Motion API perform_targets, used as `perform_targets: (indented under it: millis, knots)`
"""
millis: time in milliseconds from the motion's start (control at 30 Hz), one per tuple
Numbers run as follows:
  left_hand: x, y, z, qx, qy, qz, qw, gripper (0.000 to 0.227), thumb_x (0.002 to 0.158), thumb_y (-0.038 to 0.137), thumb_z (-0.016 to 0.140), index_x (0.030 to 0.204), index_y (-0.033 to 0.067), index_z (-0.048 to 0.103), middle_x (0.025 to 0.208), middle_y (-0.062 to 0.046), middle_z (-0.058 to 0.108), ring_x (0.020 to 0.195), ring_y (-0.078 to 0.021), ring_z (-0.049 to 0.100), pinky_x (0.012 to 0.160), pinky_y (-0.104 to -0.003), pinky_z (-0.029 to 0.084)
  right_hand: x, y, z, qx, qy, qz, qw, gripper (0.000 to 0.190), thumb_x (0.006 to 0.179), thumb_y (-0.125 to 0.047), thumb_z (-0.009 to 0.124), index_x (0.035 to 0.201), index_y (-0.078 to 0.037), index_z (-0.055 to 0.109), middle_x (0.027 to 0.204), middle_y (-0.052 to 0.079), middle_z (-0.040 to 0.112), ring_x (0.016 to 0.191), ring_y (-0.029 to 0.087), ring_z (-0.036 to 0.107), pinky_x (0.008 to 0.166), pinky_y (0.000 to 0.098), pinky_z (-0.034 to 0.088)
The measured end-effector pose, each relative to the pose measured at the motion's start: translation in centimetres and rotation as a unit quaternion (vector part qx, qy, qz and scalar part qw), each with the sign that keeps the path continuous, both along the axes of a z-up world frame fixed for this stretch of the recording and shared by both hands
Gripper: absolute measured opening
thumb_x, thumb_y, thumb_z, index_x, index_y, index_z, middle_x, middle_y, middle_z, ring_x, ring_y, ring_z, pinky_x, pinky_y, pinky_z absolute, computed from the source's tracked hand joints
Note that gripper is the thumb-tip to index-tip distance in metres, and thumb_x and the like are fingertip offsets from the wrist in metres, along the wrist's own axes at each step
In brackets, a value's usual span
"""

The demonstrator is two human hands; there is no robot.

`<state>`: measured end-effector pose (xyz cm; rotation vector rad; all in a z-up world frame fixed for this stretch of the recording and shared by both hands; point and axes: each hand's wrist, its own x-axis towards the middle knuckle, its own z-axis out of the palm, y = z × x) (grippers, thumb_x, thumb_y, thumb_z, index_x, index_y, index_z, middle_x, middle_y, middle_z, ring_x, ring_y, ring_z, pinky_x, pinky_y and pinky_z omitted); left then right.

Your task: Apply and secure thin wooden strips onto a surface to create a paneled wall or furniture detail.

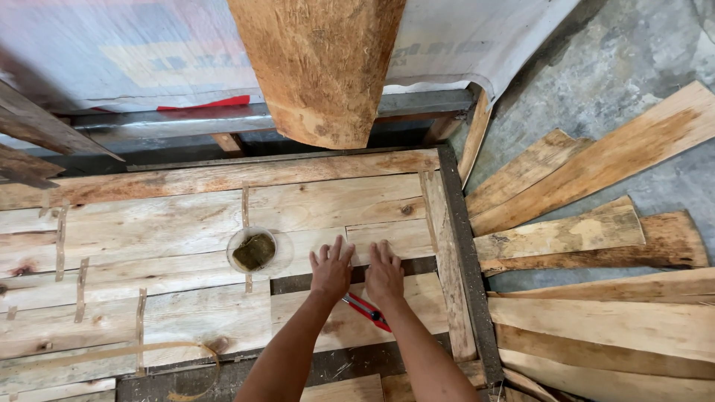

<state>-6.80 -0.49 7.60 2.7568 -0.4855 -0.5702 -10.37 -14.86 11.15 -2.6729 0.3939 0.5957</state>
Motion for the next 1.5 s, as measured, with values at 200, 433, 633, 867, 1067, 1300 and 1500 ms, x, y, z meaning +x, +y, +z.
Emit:
perform_targets:
  millis: [200,433,633,867,1067,1300,1500]
  knots:
    - [0.5,0.4,0.4,-0.008,0.018,-0.002,1.000,0.062,0.095,0.017,0.058,0.154,0.0281,0.040,0.169,-0.001,0.019,0.143,-0.0361,0.031,0.117,-0.070,0.019,-0.1,-0.5,-0.8,-0.010,-0.007,0.019,1.000,0.068,0.100,-0.021,0.055,0.162,-0.022,0.027,0.172,0.005,0.014,0.147,0.038,0.030,0.111,0.0509,0.039]
    - [-1.4,2.9,-6.9,-0.209,-0.069,0.072,0.973,0.053,0.096,0.007,0.053,0.148,0.0160,0.052,0.163,-0.008,0.041,0.146,-0.0325,0.040,0.121,-0.062,0.025,-0.5,-0.8,-2.6,0.000,-0.082,0.022,0.996,0.068,0.098,-0.025,0.062,0.159,-0.024,0.033,0.169,0.007,0.023,0.142,0.040,0.034,0.116,0.0465,0.036]
    - [-6.3,2.2,5.0,-0.089,0.007,-0.051,0.995,0.050,0.093,0.024,0.062,0.143,0.0206,0.055,0.160,-0.003,0.041,0.148,-0.0280,0.030,0.120,-0.068,0.009,-0.7,-1.1,-3.9,-0.012,-0.101,0.033,0.994,0.073,0.096,-0.021,0.064,0.161,-0.023,0.031,0.170,0.008,0.022,0.143,0.040,0.033,0.117,0.0452,0.035]
    - [-10.0,1.4,-0.9,-0.054,-0.062,-0.127,0.989,0.037,0.096,0.021,0.061,0.133,0.0174,0.060,0.136,-0.001,0.054,0.140,-0.0235,0.040,0.123,-0.068,0.007,-0.8,-0.9,-2.5,-0.009,-0.048,0.021,0.999,0.075,0.098,-0.021,0.062,0.162,-0.024,0.023,0.172,0.006,0.014,0.148,0.038,0.028,0.116,0.0463,0.035]
    - [-12.0,2.9,1.5,-0.027,-0.064,-0.135,0.988,0.029,0.098,0.023,0.060,0.126,0.0142,0.061,0.126,-0.003,0.056,0.133,-0.0246,0.045,0.124,-0.063,0.012,-1.0,-1.5,-4.3,-0.006,-0.049,0.037,0.998,0.074,0.100,-0.021,0.060,0.164,-0.023,0.021,0.172,0.007,0.011,0.149,0.040,0.025,0.118,0.0460,0.033]
    - [-17.9,4.9,0.4,-0.059,-0.043,-0.181,0.981,0.032,0.100,0.028,0.059,0.125,0.0089,0.062,0.124,-0.010,0.057,0.127,-0.0290,0.046,0.120,-0.061,0.014,-2.0,-2.0,-5.5,0.006,-0.091,0.048,0.995,0.071,0.100,-0.019,0.060,0.162,-0.019,0.025,0.172,0.011,0.013,0.151,0.040,0.024,0.120,0.0463,0.029]
    - [-19.1,5.3,1.3,-0.072,-0.002,-0.120,0.990,0.031,0.098,0.024,0.057,0.128,0.0188,0.065,0.130,-0.004,0.058,0.136,-0.0253,0.045,0.122,-0.056,0.020,-5.2,-2.9,-6.8,0.054,-0.218,0.034,0.974,0.067,0.097,-0.024,0.063,0.157,-0.013,0.036,0.169,0.016,0.023,0.158,0.040,0.025,0.125,0.0448,0.029]
